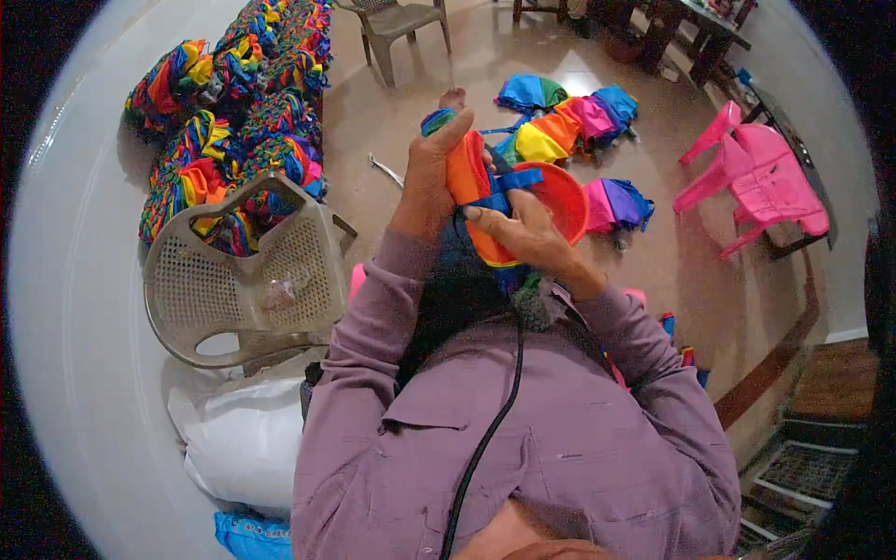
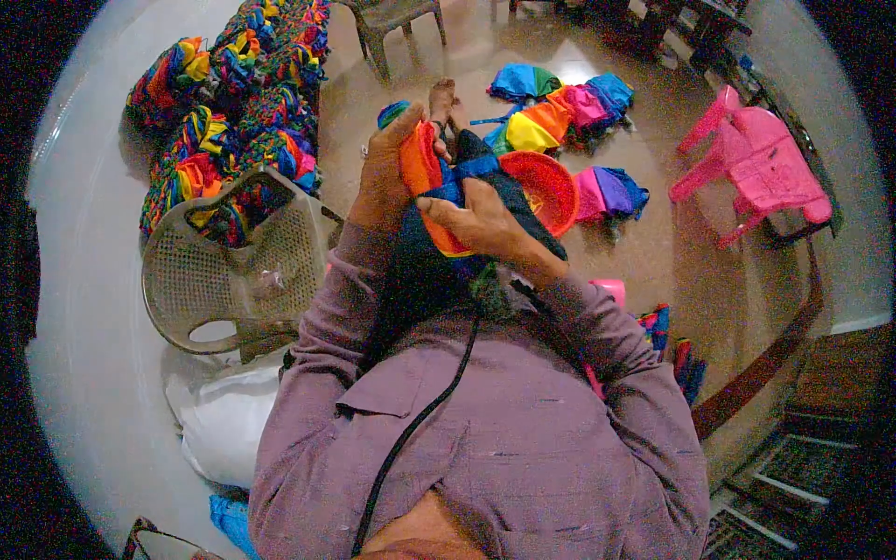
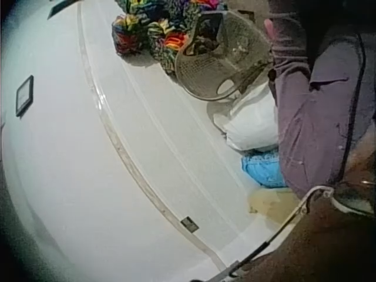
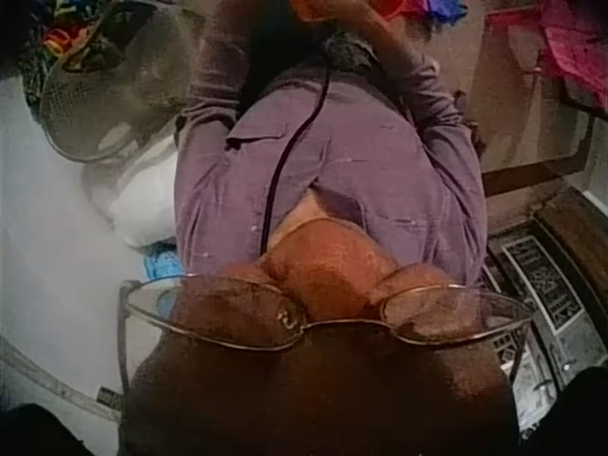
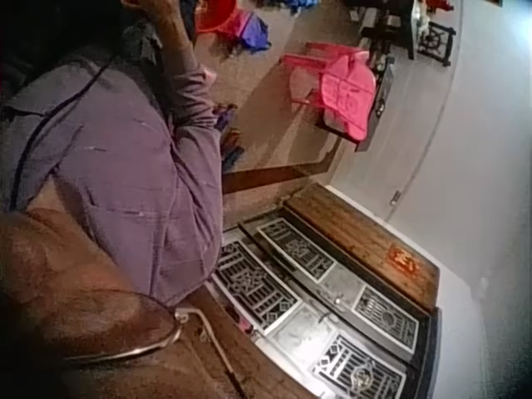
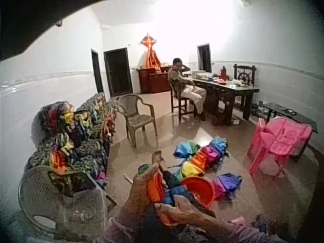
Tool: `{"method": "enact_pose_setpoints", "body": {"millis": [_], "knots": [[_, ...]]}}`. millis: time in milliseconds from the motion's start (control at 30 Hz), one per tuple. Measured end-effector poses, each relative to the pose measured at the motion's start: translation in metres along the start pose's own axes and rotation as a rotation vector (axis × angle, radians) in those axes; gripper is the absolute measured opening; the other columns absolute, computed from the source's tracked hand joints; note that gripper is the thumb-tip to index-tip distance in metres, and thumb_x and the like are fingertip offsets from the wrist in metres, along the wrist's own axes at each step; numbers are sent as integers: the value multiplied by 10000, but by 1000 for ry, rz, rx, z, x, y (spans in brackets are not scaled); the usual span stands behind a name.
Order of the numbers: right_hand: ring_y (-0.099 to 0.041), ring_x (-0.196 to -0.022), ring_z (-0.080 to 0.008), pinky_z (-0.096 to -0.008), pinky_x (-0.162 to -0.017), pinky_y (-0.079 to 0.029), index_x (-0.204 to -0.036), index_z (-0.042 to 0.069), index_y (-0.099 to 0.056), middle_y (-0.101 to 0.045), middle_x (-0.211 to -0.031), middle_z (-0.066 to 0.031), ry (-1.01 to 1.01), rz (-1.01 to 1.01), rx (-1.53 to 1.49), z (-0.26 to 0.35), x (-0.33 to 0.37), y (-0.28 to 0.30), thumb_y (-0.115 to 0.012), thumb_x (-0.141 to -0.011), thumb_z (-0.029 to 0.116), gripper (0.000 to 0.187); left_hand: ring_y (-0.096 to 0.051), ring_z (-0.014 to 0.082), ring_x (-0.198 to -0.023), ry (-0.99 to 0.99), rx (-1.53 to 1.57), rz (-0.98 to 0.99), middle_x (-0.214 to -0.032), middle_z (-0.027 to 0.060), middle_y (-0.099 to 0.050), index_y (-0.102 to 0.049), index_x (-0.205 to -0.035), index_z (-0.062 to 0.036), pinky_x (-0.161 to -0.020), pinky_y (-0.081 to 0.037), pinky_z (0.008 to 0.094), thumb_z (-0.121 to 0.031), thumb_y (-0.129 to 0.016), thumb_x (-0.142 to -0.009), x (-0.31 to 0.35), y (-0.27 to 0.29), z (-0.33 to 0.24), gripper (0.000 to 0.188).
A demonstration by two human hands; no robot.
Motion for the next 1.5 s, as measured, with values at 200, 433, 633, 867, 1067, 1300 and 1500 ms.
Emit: {"method": "enact_pose_setpoints", "body": {"millis": [200,433,633,867,1067,1300,1500], "knots": [[-523,-732,-100,-325,-640,-441,-1030,-13,-661,-562,-762,4,74,-51,63,6,3,8,-590,-1028,322,342,-665,214,-572,8,-14,-21,-701,95,-658,-613,-943,-57,-543,-577,357,-253,-742,-927,1,2,0,235],[-481,-642,-94,-359,-566,-393,-916,-42,-645,-505,-650,-6,120,-294,26,-12,2,25,-473,-1086,252,380,-668,206,-570,72,25,-17,-711,91,-661,-614,-930,-59,-526,-599,374,-254,-751,-920,0,6,8,239],[-488,-648,-82,-354,-556,-388,-925,-31,-668,-506,-645,-11,221,-301,214,-7,8,23,-478,-1083,244,370,-672,197,-571,121,24,-52,-719,85,-661,-617,-910,-53,-529,-618,385,-268,-759,-914,5,7,11,258],[-592,-729,-143,-364,-628,-461,-1105,-41,-663,-624,-771,-75,338,-236,288,6,15,14,-478,-1074,214,316,-664,192,-559,56,-11,-62,-717,75,-659,-623,-908,-54,-519,-597,352,-278,-765,-912,4,8,5,265],[-705,-945,-326,-388,-816,-532,-1375,-48,-508,-695,-1021,-237,247,-72,252,30,21,6,-632,-977,253,515,-654,183,-556,17,-32,-107,-729,64,-662,-633,-918,-57,-514,-572,322,-280,-777,-908,6,13,3,266],[-686,-1011,-378,-403,-878,-531,-1416,-62,-446,-669,-1069,-287,100,6,449,35,18,-5,-768,-854,307,745,-649,178,-577,-9,30,-159,-756,54,-669,-647,-930,-59,-535,-569,318,-271,-798,-895,-2,32,8,263],[-692,-988,-297,-375,-871,-536,-1392,-66,-479,-689,-1099,-222,73,65,311,10,4,2,-776,-850,292,714,-656,181,-619,21,75,-136,-769,61,-667,-641,-934,-66,-577,-582,337,-300,-774,-915,3,27,7,269]]}}
Point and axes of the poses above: each hand's wrist, its own x-axis away from the middle knuckle, its own y-axis out of the back of the hand, z = x × y, the point moved 10 cm from there along -x, towards the middle knuckle
